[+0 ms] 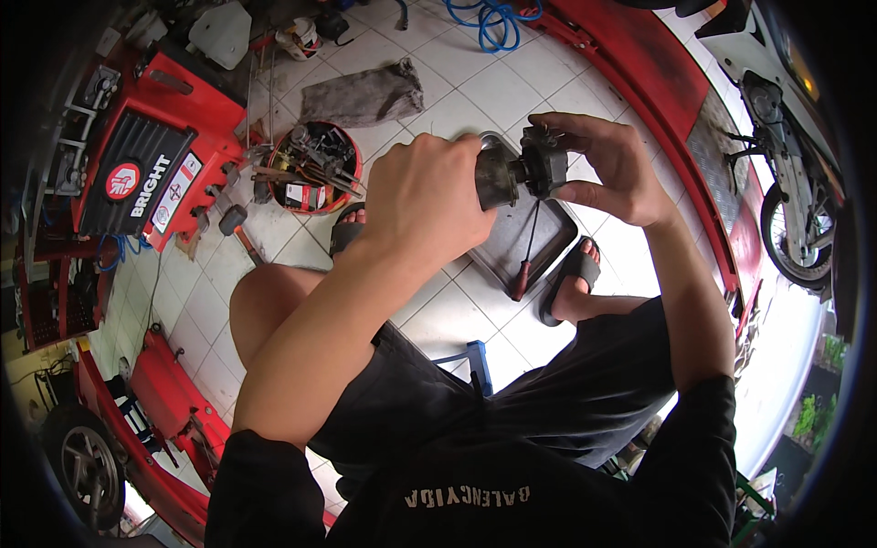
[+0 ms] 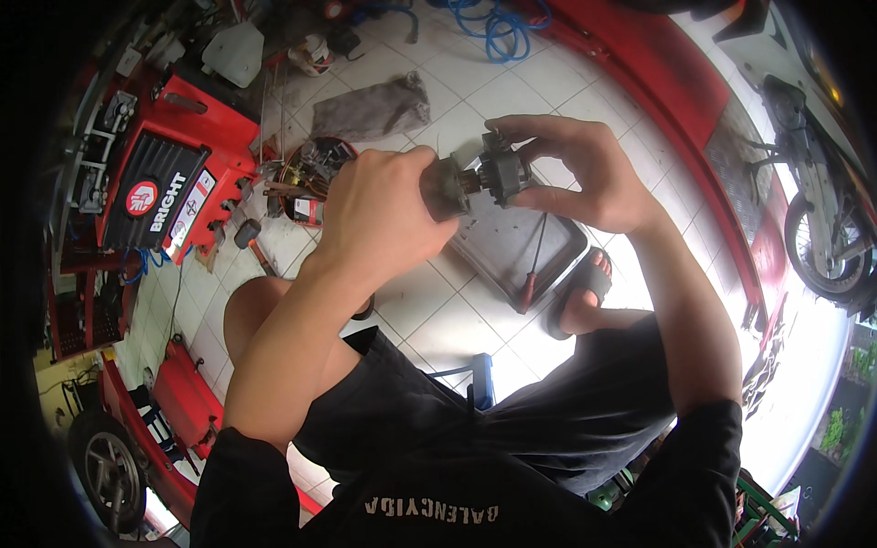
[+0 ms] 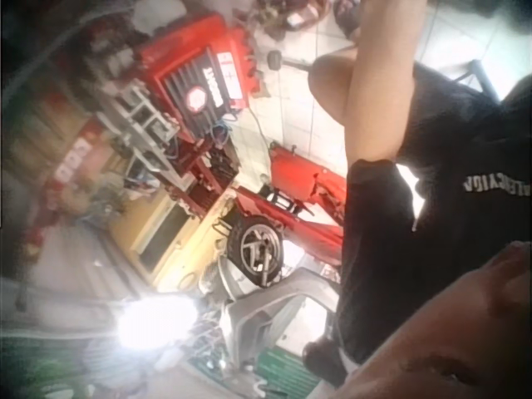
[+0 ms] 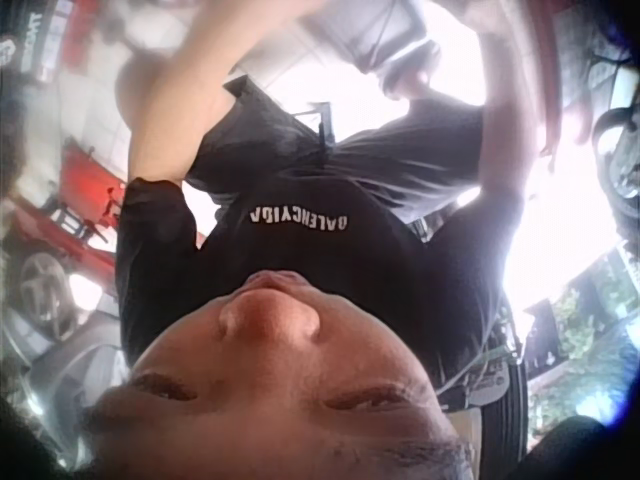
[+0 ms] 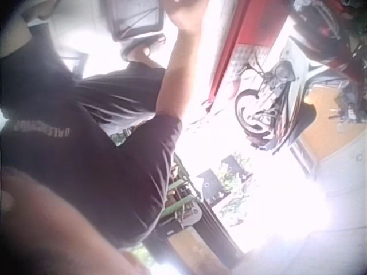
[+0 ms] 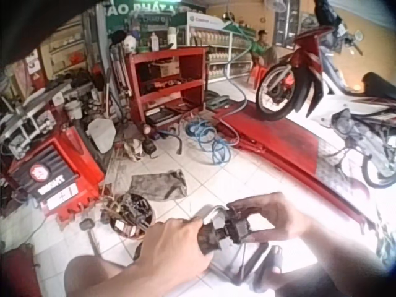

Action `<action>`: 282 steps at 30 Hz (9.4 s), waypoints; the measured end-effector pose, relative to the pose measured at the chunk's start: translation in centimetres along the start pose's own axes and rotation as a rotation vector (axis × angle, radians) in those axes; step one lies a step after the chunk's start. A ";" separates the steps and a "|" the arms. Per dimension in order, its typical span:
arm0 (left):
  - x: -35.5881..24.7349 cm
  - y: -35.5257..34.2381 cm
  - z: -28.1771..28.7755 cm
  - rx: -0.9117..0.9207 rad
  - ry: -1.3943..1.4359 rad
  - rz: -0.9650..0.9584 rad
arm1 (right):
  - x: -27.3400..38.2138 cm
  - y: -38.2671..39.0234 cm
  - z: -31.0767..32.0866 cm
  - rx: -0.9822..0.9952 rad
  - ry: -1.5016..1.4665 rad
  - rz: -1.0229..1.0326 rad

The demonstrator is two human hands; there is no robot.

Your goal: The person disassembles a cylindrical motorcycle part, separating it into two halves to reveal the internal components. They then use a screwdriver to pry and adjust parts within the cylinder, working over a metal tray on the floor.

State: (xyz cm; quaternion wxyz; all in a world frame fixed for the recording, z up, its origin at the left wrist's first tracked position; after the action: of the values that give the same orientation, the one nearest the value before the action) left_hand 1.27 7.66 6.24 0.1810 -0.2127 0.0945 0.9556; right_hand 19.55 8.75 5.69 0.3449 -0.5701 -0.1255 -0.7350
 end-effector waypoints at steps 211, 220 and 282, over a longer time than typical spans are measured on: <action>-4.6 3.5 2.1 -0.236 0.693 -0.778 | 12.7 3.1 -4.3 -0.299 0.622 0.234; -5.3 3.3 1.9 -0.069 0.675 -0.724 | 12.6 3.4 -4.3 -0.297 0.548 0.255; -2.0 1.8 -1.8 0.093 0.995 -0.213 | 6.5 3.5 -1.8 -0.378 -1.314 -0.058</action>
State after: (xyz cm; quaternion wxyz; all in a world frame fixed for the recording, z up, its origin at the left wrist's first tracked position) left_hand 2.95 4.98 5.68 0.2198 -0.6422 0.1894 0.7095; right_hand 19.72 2.74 10.40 0.0718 -0.9447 -0.1937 -0.2548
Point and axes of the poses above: each hand's wrist, its own y-axis away from the middle knuckle, its own z-axis out of the back of the hand, x = y × z, the point moved 8 cm from there along -y, towards the middle knuckle, and after that the axes turned 6 degrees about x, right-handed, at the moved point
